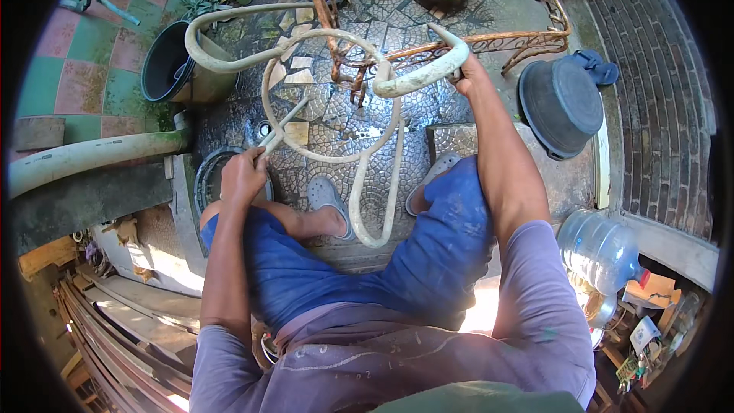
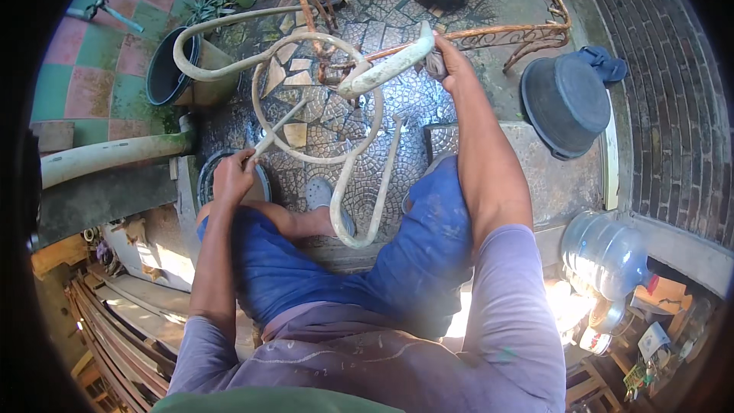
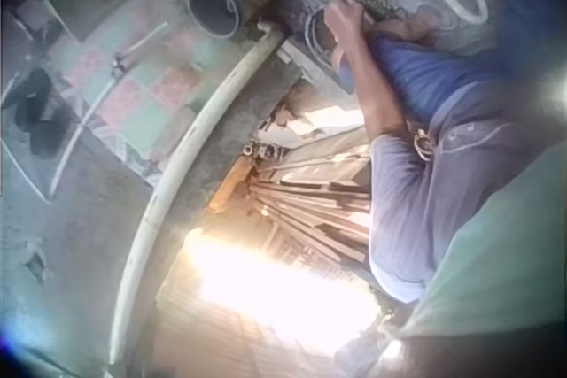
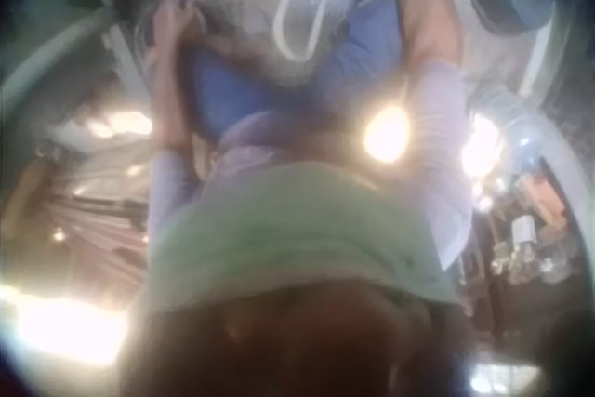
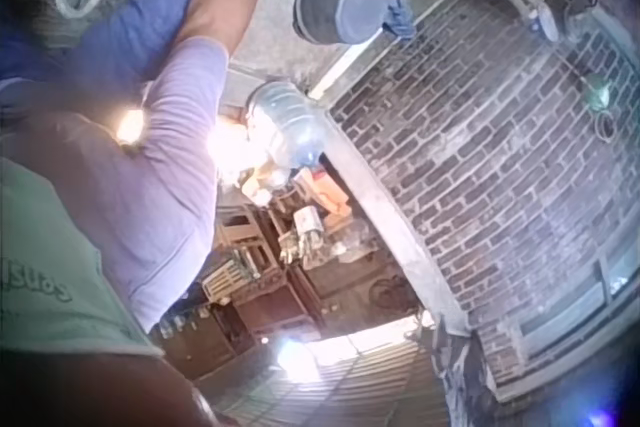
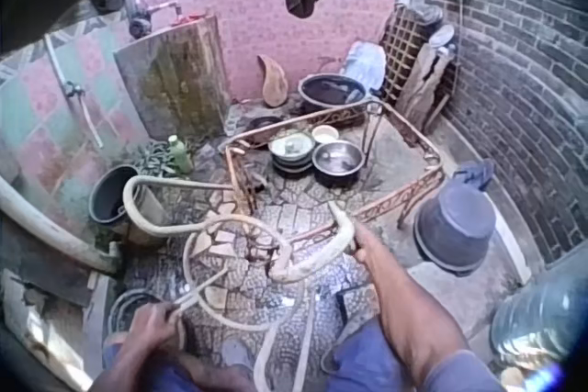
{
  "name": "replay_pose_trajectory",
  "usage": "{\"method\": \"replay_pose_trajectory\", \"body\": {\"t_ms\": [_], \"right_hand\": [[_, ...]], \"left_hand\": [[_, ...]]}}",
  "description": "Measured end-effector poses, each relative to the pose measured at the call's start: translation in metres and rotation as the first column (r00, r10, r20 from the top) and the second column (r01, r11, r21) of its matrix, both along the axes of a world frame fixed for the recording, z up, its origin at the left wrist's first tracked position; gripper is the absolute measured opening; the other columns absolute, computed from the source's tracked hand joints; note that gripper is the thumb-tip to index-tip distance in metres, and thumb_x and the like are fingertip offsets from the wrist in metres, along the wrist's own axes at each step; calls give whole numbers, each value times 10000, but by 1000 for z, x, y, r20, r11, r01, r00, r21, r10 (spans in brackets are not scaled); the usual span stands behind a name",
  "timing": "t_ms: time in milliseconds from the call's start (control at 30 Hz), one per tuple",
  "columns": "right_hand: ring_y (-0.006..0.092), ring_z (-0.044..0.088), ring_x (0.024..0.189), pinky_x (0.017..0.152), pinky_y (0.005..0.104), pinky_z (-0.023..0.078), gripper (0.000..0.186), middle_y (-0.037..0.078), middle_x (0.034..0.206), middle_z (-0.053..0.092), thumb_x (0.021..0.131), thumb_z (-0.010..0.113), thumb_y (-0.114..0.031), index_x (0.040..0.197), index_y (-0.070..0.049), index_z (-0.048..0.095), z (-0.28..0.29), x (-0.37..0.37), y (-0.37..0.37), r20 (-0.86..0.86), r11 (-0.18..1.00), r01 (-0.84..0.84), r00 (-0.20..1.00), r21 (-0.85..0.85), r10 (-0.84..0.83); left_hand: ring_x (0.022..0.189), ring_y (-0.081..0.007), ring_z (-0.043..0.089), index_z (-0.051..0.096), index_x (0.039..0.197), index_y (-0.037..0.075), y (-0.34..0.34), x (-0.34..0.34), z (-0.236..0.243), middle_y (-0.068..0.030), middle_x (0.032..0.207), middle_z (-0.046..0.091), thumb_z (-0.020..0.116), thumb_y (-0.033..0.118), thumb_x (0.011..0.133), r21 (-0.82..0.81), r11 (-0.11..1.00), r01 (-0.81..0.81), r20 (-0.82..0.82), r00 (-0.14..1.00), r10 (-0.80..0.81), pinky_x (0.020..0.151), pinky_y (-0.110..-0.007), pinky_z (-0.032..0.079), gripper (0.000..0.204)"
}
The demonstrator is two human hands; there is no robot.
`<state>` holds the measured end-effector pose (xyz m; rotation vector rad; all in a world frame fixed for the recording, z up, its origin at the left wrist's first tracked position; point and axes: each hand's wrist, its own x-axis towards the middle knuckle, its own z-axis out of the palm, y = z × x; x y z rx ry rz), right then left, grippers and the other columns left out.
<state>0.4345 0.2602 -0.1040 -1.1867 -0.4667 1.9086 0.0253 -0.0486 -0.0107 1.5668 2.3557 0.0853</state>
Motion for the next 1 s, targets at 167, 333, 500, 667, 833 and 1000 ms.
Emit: {"method": "replay_pose_trajectory", "body": {"t_ms": [167,333,500,667,833,1000], "right_hand": [[278,702,788,698,451,615,105,110,914,693,931,649,-118,999,-47,611,-16,10,23,-343,996,79,935,-33,-86],[227,679,688,568,361,583,164,59,847,682,861,735,-99,965,-93,609,-13,24,28,-232,960,243,934,-142,-271],[202,673,695,584,342,590,203,33,851,664,872,777,-176,969,-111,611,-21,76,35,-147,925,380,914,-12,-377],[161,678,718,582,302,584,194,17,864,668,918,754,-256,965,-114,631,-11,102,27,-88,892,423,906,161,-414],[133,668,722,596,291,572,325,11,882,681,868,800,-380,1013,-128,656,-8,92,7,361,964,234,895,123,-263],[141,678,733,619,287,579,350,45,948,720,900,755,-416,1057,-117,666,1,33,-42,223,988,-153,964,25,144]], "left_hand": [[903,-389,695,747,1121,111,26,7,9,-214,955,718,645,260,914,10,996,83,-41,996,-83,832,-476,539,274],[895,-382,697,752,1104,118,42,11,21,-199,960,723,648,246,915,4,995,103,-78,992,-103,826,-476,540,250],[910,-375,697,757,1089,119,43,16,22,-191,968,726,651,240,914,20,994,109,-77,991,-107,829,-475,538,238],[925,-372,698,753,1109,127,33,8,17,-192,970,726,638,261,916,18,997,75,-50,996,-74,843,-472,538,262],[936,-374,697,751,1120,128,38,8,12,-199,970,725,626,278,914,-10,997,71,-48,996,-71,854,-471,537,284],[940,-378,695,754,1116,132,39,8,15,-196,979,727,621,290,913,-26,998,60,-45,997,-61,857,-468,536,290]]}}
